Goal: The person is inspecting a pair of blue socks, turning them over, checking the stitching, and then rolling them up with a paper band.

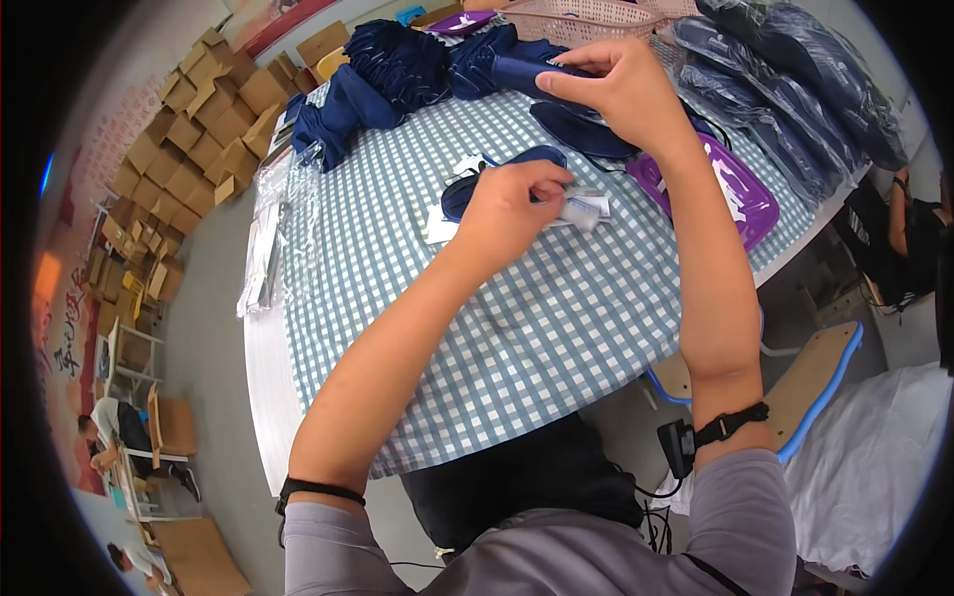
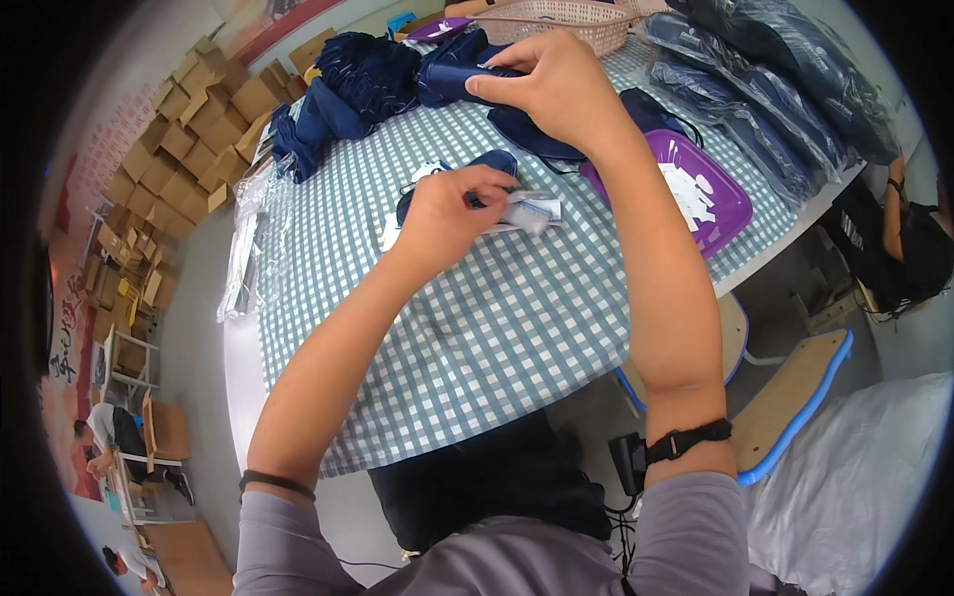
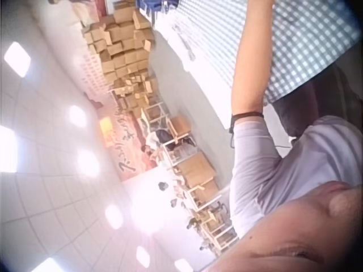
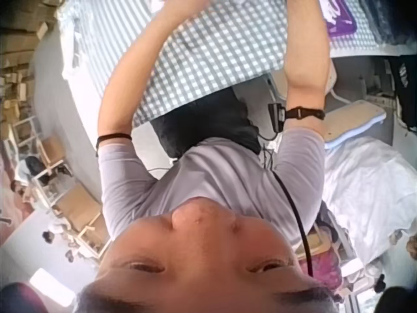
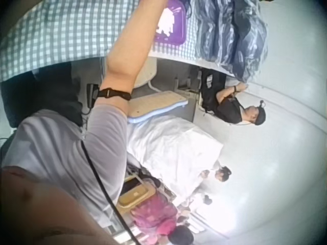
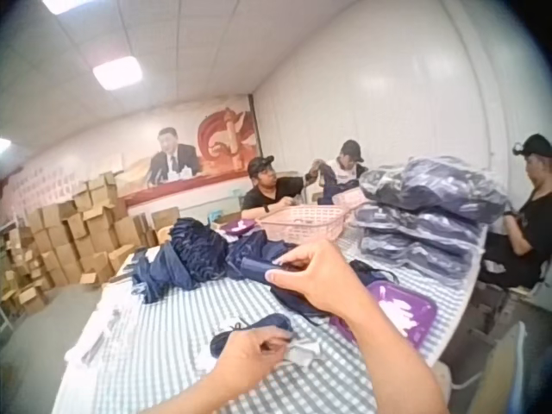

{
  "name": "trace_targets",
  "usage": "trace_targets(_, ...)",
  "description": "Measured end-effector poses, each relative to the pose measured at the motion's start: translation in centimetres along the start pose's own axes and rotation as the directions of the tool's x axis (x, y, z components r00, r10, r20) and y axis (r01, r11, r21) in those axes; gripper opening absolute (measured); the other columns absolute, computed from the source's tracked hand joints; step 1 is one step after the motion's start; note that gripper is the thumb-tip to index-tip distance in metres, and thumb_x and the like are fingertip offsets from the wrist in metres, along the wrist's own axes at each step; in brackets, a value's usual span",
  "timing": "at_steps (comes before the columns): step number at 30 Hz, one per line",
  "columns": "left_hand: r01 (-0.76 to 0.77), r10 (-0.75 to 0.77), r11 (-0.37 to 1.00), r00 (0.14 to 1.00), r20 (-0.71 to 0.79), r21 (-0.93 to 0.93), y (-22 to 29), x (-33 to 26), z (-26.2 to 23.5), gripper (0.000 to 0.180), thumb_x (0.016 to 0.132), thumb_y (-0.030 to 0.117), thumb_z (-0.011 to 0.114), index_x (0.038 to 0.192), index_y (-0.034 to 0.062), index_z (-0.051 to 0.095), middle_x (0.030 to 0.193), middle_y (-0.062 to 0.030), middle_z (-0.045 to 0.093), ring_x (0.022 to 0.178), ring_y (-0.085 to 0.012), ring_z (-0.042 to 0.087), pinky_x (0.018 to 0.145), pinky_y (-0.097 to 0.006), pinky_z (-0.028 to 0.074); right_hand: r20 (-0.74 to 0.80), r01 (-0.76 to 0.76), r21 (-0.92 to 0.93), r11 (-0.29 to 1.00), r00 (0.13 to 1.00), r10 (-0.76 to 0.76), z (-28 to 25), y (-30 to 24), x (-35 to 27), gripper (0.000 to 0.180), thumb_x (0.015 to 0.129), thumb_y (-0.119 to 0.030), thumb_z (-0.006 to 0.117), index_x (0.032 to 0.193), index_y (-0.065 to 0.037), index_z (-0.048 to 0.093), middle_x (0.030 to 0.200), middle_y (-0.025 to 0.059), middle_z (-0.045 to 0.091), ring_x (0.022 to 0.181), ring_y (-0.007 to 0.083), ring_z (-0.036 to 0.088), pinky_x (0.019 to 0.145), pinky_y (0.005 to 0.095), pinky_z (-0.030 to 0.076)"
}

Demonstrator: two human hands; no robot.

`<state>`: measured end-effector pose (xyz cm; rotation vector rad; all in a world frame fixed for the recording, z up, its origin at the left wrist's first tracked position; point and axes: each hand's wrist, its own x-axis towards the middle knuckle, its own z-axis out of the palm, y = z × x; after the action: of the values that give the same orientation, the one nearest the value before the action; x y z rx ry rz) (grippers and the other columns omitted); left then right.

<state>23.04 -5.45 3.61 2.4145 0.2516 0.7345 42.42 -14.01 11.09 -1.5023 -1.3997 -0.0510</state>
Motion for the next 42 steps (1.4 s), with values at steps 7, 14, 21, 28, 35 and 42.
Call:
trace_targets(7, 0.167, -0.188, 0.947, 0.981, -0.052, -0.275, -0.7, -0.3, -1.8, 0.022, 0.092, 0.001, 0.081, 0.115, -0.0016, 0.079, 0.096, -0.007, 0.08, 0.077, -0.0093, 0.07, 0.074, -0.025, 0.058, 0.031, -0.05, 0.072, 0.996, 0.998, 0.048, 0.6, -0.7, 0.1, 0.038, 0.088, -0.025, 0.088, 0.109, 0.007, 0.082, 0.091, 0.0083, 0.08, 0.079, 0.0099, 0.07, 0.073, 0.0262, 0.055)
trace_targets(14, 0.117, -0.367, 0.776, 0.883, -0.293, -0.62, -0.9, -2.2, -7.5, 0.01, 0.098, 0.007, 0.078, 0.101, -0.0008, 0.073, 0.092, -0.0087, 0.076, 0.078, -0.0137, 0.073, 0.067, -0.027, 0.06, -0.175, 0.062, 0.267, 0.962, 0.984, -0.015, 1.1, -0.5, 0.3, 0.045, 0.088, -0.033, 0.09, 0.11, 0.005, 0.083, 0.085, 0.008, 0.079, 0.075, 0.01, 0.067, 0.066, 0.0281, 0.051)
trace_targets(21, -0.118, -0.474, 0.783, 0.522, -0.709, -0.611, 0.0, -10.2, -13.7, 0.029, 0.109, 0.023, 0.067, 0.113, -0.0028, 0.053, 0.105, -0.0168, 0.068, 0.084, -0.0214, 0.077, 0.07, -0.035, 0.068, 0.314, -0.266, 0.843, 0.467, 0.949, -0.027, 5.4, -8.0, -4.1, 0.031, 0.092, -0.018, 0.086, 0.111, 0.007, 0.081, 0.096, 0.0117, 0.081, 0.083, 0.0111, 0.073, 0.077, 0.0247, 0.059)
trace_targets(28, -0.299, -0.435, 0.702, 0.539, -0.722, -0.646, 4.0, -14.3, -10.7, 0.036, 0.113, 0.024, 0.059, 0.131, -0.004, 0.044, 0.124, -0.0206, 0.064, 0.121, -0.0325, 0.071, 0.103, -0.05, 0.065, 0.504, -0.483, 0.811, 0.33, 0.863, 0.024, 10.4, -10.0, -7.2, 0.036, 0.098, -0.021, 0.081, 0.113, 0.011, 0.077, 0.098, 0.0177, 0.08, 0.085, 0.0182, 0.078, 0.078, 0.0277, 0.062)
trace_targets(35, -0.498, -0.036, 0.491, 0.809, -0.587, -0.715, 0.8, -17.5, -9.8, 0.074, 0.108, 0.071, 0.043, 0.132, 0.0014, 0.053, 0.132, -0.0177, 0.065, 0.119, -0.0288, 0.072, 0.1, -0.041, 0.065, 0.611, -0.6, 0.788, 0.138, 0.789, -0.06, 11.1, -9.2, -7.3, 0.035, 0.097, -0.018, 0.08, 0.114, 0.012, 0.075, 0.099, 0.02, 0.08, 0.087, 0.0224, 0.08, 0.082, 0.0322, 0.065)
trace_targets(42, 0.201, -0.457, 0.249, 0.887, 0.068, -0.947, 1.1, -16.9, -11.6, 0.036, 0.115, 0.026, 0.05, 0.135, -0.0014, 0.06, 0.111, -0.0157, 0.078, 0.093, -0.0232, 0.08, 0.079, -0.035, 0.069, 0.655, -0.533, 0.672, 0.514, 0.752, -0.077, 10.6, -9.1, -7.7, 0.039, 0.088, -0.017, 0.09, 0.114, 0.01, 0.078, 0.098, 0.0177, 0.081, 0.086, 0.0176, 0.078, 0.08, 0.0279, 0.062)
